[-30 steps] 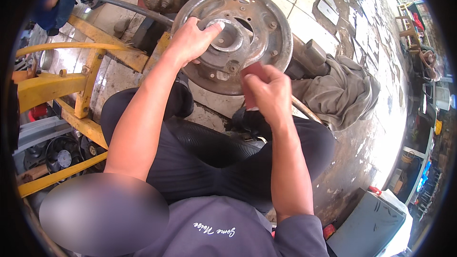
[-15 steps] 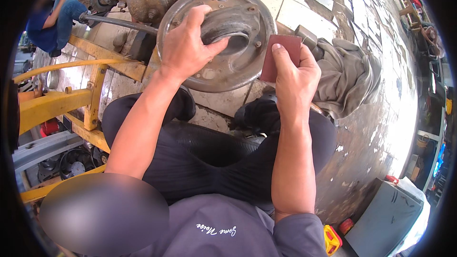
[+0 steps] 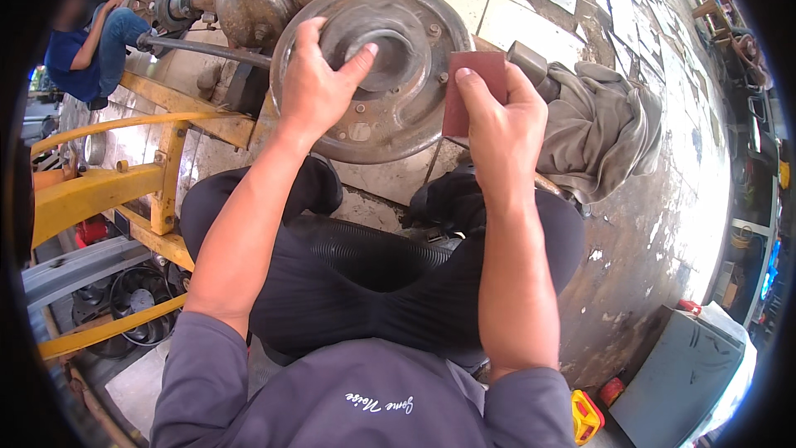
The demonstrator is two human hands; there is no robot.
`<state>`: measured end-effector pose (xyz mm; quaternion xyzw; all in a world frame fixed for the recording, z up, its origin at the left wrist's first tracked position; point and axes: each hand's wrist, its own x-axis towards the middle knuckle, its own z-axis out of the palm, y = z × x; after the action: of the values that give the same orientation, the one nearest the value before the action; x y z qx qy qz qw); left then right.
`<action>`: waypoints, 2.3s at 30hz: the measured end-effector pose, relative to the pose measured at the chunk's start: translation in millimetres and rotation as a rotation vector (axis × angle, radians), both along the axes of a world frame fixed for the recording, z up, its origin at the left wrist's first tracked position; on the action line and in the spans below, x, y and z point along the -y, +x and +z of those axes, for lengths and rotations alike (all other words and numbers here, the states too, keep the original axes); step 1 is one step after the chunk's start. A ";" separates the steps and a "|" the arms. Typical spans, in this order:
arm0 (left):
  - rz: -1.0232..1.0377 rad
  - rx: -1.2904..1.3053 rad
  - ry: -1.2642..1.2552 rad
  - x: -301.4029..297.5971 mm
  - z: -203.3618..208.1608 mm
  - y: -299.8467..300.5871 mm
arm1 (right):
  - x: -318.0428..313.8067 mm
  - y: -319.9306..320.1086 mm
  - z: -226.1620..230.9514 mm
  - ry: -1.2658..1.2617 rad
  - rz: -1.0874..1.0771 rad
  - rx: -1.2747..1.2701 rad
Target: The person scrubs a vehicle axle assembly with a sanding block while sitting on the floor. They rotate the assembly to clean different sections, including the central hub and outer rim.
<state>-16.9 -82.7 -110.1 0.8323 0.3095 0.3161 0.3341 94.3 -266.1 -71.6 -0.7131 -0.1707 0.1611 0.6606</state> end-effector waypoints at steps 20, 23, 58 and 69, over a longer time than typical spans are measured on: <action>0.174 -0.110 -0.554 -29.5 -29.3 -3.5 | -66.0 28.7 -23.4 -0.704 0.682 0.646; 0.162 -0.141 -0.564 -33.7 -36.1 -3.7 | -67.2 26.5 -26.1 -0.733 0.689 0.710; 0.174 -0.145 -0.451 -32.9 -43.4 -0.5 | -62.2 19.6 -23.9 -0.690 0.471 0.200; 0.174 -0.190 -0.464 -30.4 -36.7 -0.6 | -59.8 16.7 -24.3 -0.568 0.567 -0.185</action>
<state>-17.5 -52.3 -146.7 0.7298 0.4740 0.1847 0.4568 111.0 -206.4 -95.9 -0.7742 -0.2489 0.4410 0.3796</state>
